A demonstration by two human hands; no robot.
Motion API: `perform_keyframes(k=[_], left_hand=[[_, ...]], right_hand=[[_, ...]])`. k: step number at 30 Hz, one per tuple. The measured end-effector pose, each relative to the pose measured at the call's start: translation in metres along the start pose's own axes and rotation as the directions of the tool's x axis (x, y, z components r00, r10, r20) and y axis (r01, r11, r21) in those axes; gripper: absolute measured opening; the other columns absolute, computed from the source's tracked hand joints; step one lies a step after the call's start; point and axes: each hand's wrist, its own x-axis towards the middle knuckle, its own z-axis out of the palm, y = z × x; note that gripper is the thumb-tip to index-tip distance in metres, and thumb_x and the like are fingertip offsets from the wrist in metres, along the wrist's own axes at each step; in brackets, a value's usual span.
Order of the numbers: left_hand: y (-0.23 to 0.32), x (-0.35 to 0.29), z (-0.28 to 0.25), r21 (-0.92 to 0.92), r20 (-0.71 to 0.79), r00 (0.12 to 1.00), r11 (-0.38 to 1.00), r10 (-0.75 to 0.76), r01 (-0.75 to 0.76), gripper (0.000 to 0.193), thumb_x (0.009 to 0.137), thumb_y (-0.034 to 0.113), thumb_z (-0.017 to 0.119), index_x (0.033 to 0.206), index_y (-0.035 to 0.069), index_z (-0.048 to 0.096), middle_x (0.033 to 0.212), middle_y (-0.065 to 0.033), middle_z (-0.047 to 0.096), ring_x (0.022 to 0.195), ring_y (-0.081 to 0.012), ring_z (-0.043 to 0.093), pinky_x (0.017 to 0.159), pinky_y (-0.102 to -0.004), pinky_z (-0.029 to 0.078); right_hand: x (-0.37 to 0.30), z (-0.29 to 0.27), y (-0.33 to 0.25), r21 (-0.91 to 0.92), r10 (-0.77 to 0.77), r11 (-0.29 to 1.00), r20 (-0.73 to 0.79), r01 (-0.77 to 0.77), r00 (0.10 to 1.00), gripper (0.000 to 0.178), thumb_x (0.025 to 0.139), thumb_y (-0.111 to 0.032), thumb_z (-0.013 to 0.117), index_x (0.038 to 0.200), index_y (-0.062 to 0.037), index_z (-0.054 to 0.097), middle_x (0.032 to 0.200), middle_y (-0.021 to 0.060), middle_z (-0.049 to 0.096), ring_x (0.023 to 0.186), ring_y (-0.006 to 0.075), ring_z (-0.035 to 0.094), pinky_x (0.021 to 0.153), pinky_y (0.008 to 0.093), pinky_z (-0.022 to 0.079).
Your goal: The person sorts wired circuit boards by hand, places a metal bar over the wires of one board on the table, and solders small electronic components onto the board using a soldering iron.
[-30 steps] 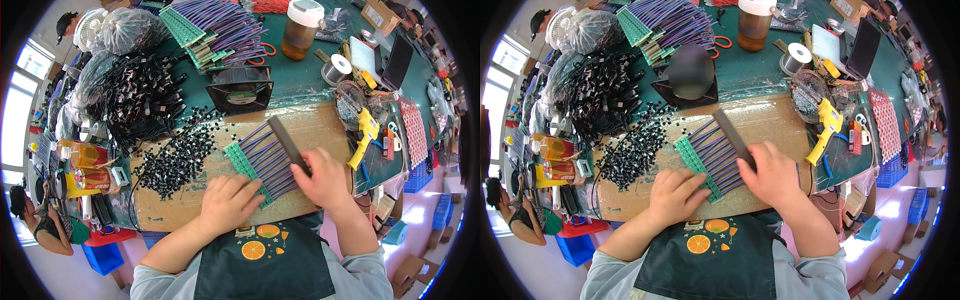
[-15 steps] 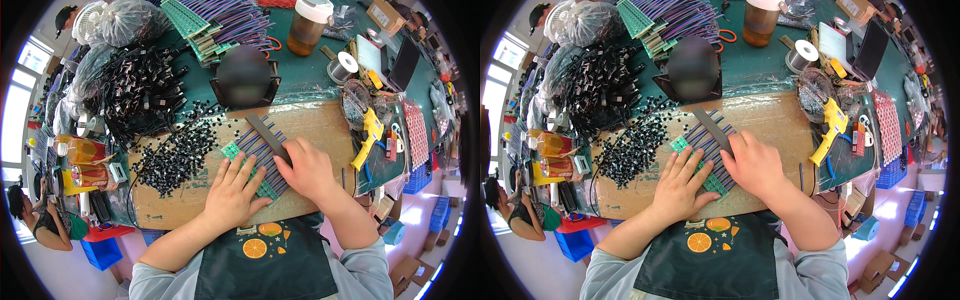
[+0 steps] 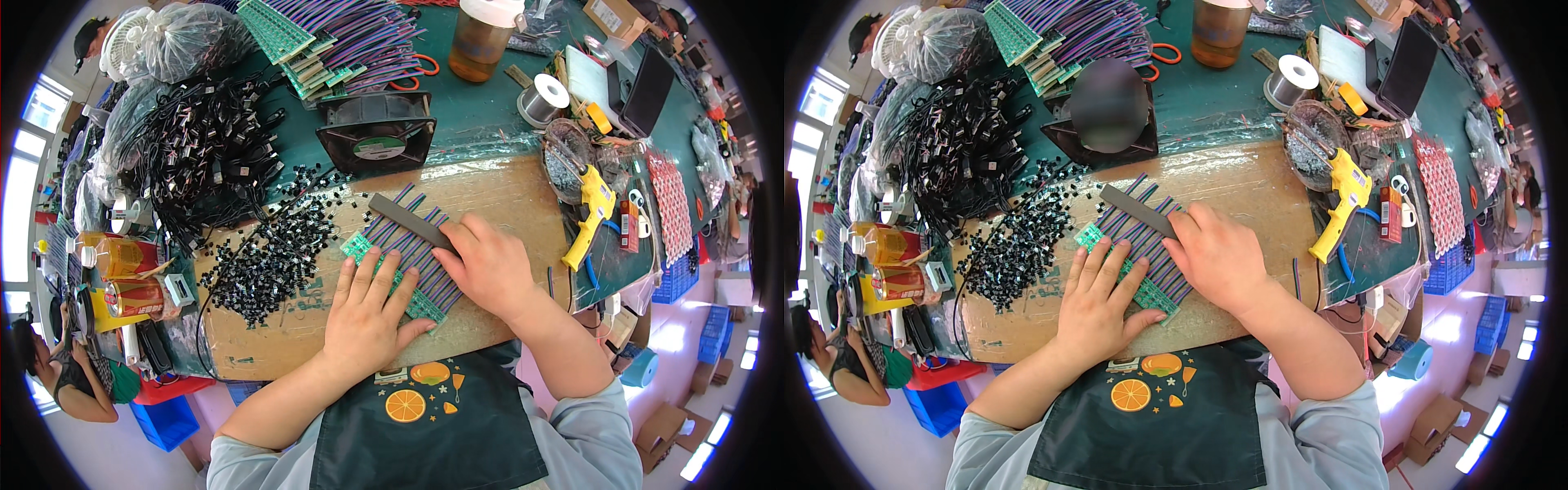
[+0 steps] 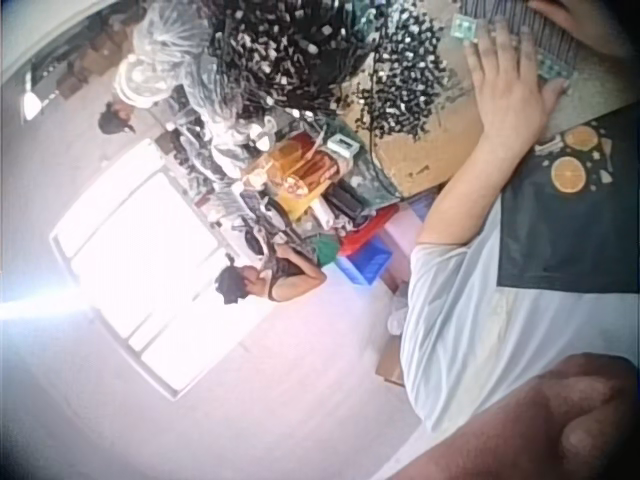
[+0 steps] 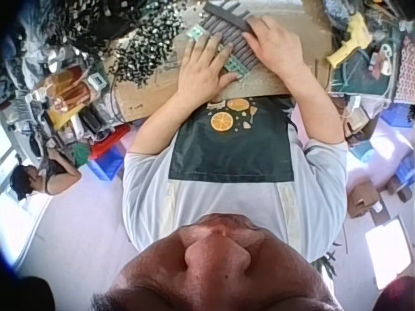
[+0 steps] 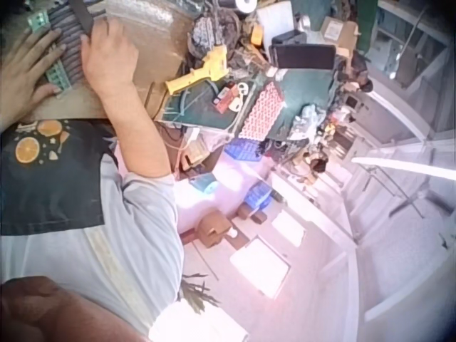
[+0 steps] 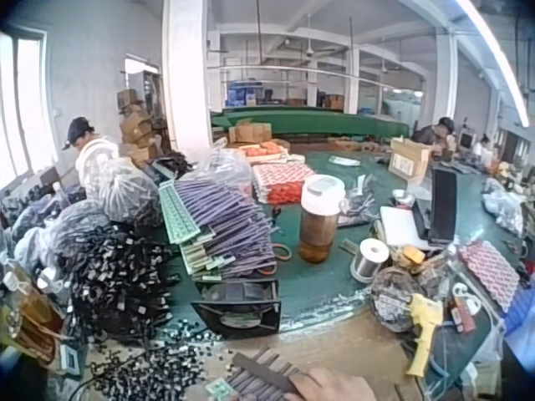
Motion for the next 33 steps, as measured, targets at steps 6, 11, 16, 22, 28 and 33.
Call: perform_keyframes(k=[6, 11, 16, 22, 28, 33], left_hand=[[0.000, -0.001, 0.000, -0.003, 0.004, 1.000, 1.000, 0.002, -0.002, 0.065, 0.076, 0.054, 0.070, 0.124, 0.011, 0.061, 0.136, -0.0162, 0.051, 0.130, -0.0376, 0.044, 0.110, -0.0546, 0.030], [0.000, 0.000, -0.001, -0.015, 0.012, 1.000, 1.000, -0.005, 0.006, 0.065, 0.076, 0.053, 0.070, 0.125, 0.010, 0.061, 0.137, -0.0166, 0.050, 0.131, -0.0376, 0.043, 0.110, -0.0553, 0.030], [-0.001, 0.000, -0.001, -0.013, 0.007, 1.000, 1.000, 0.003, -0.003, 0.066, 0.076, 0.053, 0.071, 0.124, 0.010, 0.061, 0.136, -0.0169, 0.050, 0.131, -0.0376, 0.043, 0.109, -0.0555, 0.030], [0.000, 0.000, -0.001, -0.021, 0.023, 1.000, 1.000, -0.005, 0.005, 0.065, 0.076, 0.053, 0.071, 0.124, 0.010, 0.061, 0.135, -0.0170, 0.050, 0.131, -0.0377, 0.043, 0.110, -0.0563, 0.029], [0.000, 0.000, -0.002, -0.046, 0.031, 1.000, 0.999, 0.000, 0.002, 0.066, 0.076, 0.052, 0.072, 0.125, 0.010, 0.060, 0.136, -0.0171, 0.050, 0.131, -0.0377, 0.042, 0.109, -0.0570, 0.028], [-0.019, -0.005, -0.019, -0.142, -0.045, 0.999, 0.990, -0.011, 0.004, 0.056, 0.074, 0.040, 0.077, 0.119, 0.008, 0.063, 0.129, -0.0168, 0.054, 0.124, -0.0368, 0.049, 0.106, -0.0525, 0.035]], right_hand=[[-0.003, -0.010, 0.012, -0.010, 0.041, 0.999, 0.027, -0.041, 0.999, 0.026, 0.080, -0.024, 0.072, 0.101, -0.0117, 0.064, 0.087, 0.0059, 0.055, 0.075, 0.0265, 0.064, 0.061, 0.0380, 0.052], [-0.004, -0.015, 0.024, -0.012, 0.011, 1.000, 0.009, -0.011, 1.000, 0.025, 0.079, -0.022, 0.072, 0.100, -0.0117, 0.066, 0.087, 0.0059, 0.055, 0.077, 0.0266, 0.063, 0.064, 0.0379, 0.052], [0.000, -0.014, 0.017, 0.007, -0.048, 0.999, 0.004, 0.048, 0.999, 0.026, 0.078, -0.021, 0.072, 0.101, -0.0107, 0.066, 0.087, 0.0051, 0.055, 0.078, 0.0250, 0.063, 0.066, 0.0375, 0.052], [0.007, -0.006, 0.009, 0.013, -0.064, 0.998, 0.006, 0.064, 0.998, 0.027, 0.078, -0.021, 0.073, 0.102, -0.0110, 0.066, 0.087, 0.0046, 0.055, 0.079, 0.0240, 0.063, 0.066, 0.0373, 0.052], [0.004, -0.011, 0.012, 0.003, 0.013, 1.000, 0.066, -0.013, 0.998, 0.035, 0.078, -0.025, 0.073, 0.110, -0.0122, 0.065, 0.097, 0.0062, 0.059, 0.085, 0.0262, 0.064, 0.071, 0.0383, 0.053], [-0.010, -0.041, 0.026, -0.011, 0.138, 0.990, -0.114, -0.140, 0.984, 0.035, 0.082, -0.029, 0.074, 0.109, -0.0089, 0.067, 0.103, 0.0104, 0.064, 0.092, 0.0286, 0.065, 0.077, 0.0383, 0.053]])
